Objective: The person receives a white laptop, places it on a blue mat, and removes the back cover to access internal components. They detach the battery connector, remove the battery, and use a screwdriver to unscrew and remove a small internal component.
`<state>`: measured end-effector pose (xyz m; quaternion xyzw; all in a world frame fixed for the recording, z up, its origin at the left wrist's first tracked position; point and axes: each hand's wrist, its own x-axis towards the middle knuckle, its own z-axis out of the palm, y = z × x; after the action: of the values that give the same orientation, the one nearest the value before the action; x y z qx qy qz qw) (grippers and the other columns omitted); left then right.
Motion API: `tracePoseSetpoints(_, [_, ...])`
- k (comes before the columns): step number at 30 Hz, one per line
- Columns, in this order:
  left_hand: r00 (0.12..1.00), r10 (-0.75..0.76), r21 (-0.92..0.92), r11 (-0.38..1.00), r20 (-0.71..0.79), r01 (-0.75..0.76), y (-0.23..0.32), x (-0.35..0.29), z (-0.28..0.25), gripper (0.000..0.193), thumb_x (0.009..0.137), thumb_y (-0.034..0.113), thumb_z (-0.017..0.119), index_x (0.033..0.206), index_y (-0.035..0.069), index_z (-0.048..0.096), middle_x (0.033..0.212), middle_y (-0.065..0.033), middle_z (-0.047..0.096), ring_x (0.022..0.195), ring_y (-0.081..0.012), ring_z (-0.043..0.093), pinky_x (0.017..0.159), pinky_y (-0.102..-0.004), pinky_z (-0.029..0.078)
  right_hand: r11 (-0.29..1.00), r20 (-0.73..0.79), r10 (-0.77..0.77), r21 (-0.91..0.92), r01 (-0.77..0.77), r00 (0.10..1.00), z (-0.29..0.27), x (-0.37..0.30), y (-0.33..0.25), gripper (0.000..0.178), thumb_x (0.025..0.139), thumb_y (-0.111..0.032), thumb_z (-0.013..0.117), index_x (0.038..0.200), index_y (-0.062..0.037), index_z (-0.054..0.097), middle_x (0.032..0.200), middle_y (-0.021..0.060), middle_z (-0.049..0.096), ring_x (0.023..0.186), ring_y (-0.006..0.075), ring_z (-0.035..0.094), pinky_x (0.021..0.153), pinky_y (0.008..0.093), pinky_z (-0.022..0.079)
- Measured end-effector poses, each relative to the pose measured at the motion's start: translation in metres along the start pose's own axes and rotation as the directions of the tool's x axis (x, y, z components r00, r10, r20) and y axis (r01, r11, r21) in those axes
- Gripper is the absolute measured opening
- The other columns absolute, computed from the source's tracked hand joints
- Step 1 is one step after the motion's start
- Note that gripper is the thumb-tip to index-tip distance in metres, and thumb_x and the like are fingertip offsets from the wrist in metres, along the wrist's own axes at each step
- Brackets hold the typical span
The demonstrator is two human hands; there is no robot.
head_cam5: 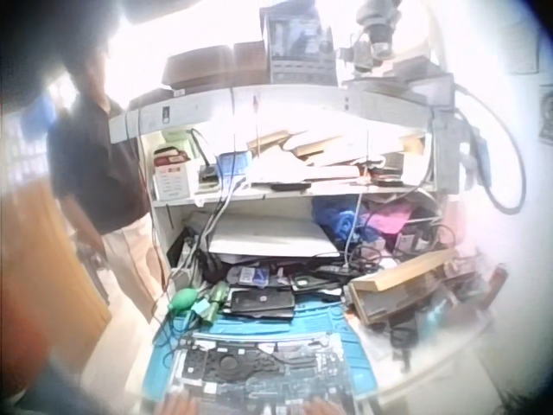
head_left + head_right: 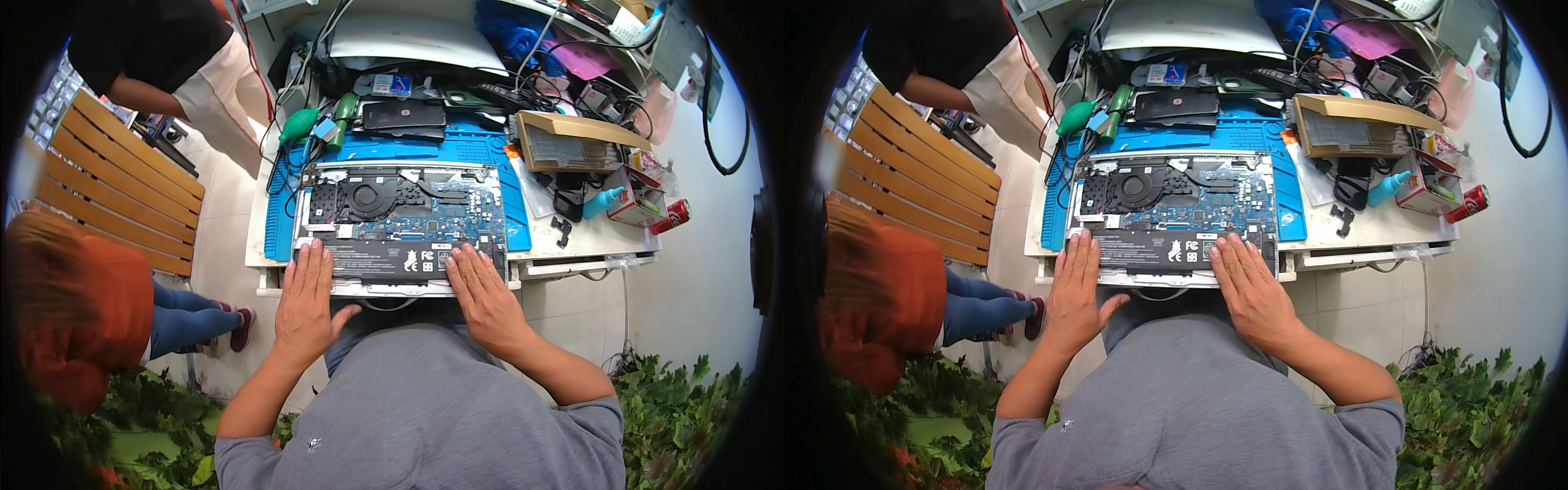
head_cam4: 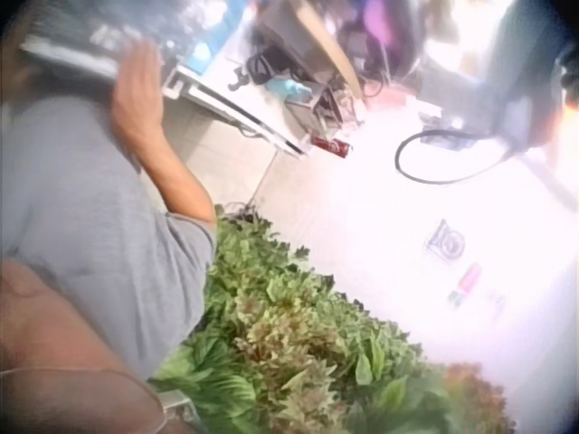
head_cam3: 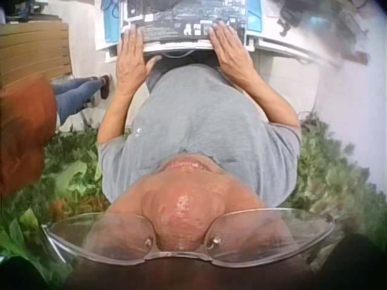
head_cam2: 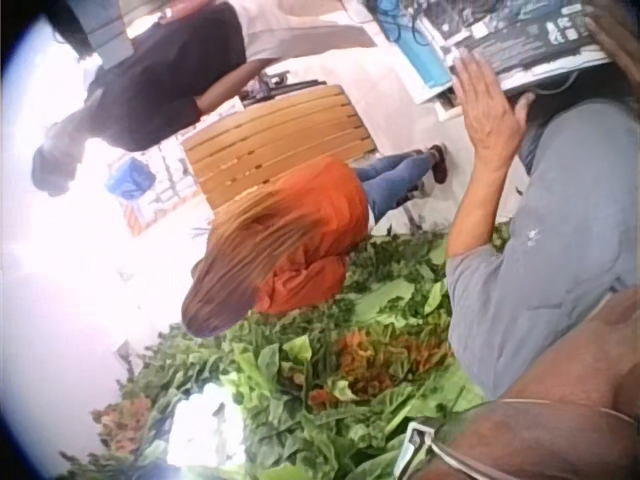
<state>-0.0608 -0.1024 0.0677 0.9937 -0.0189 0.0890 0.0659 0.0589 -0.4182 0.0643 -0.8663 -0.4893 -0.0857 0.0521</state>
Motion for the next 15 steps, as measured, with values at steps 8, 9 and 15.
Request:
tracePoseSetpoints(8, [0.978,0.204,-0.147,0.97,0.046,-0.195,0.059,0.037,0.016,0.12,0.082,0.058,0.086,0.166,-0.008,0.031,0.176,-0.028,0.028,0.166,-0.0403,0.023,0.135,-0.05,0.021,0.988,-0.057,-0.065,0.139,0.072,0.996,0.017,0.039,-0.036,0.071,0.099,-0.018,0.055,0.159,0.0161,0.04,0.166,0.032,0.042,0.159,0.0449,0.038,0.134,0.0538,0.025])
tracePoseSetpoints(9, [0.976,0.212,-0.165,0.965,0.046,-0.202,0.058,0.038,0.015,0.12,0.083,0.057,0.087,0.167,-0.007,0.03,0.176,-0.0274,0.028,0.166,-0.0396,0.023,0.134,-0.0501,0.022,0.98,-0.057,-0.049,0.191,0.059,0.997,0.011,0.037,-0.032,0.069,0.099,-0.018,0.054,0.159,0.0154,0.041,0.165,0.0319,0.044,0.159,0.0445,0.038,0.133,0.053,0.027])
tracePoseSetpoints(15, [0.999,0.04,-0.086,0.996,0.013,-0.039,0.012,0.005,-0.003,0.103,0.082,0.035,0.091,0.165,-0.001,0.041,0.175,-0.0239,0.034,0.163,-0.0428,0.029,0.131,-0.0517,0.029,0.997,-0.004,-0.072,0.007,0.072,0.997,-0.001,0.009,-0.006,0.062,0.1,-0.012,0.051,0.156,0.0146,0.047,0.16,0.0303,0.051,0.158,0.0437,0.041,0.132,0.0534,0.03])
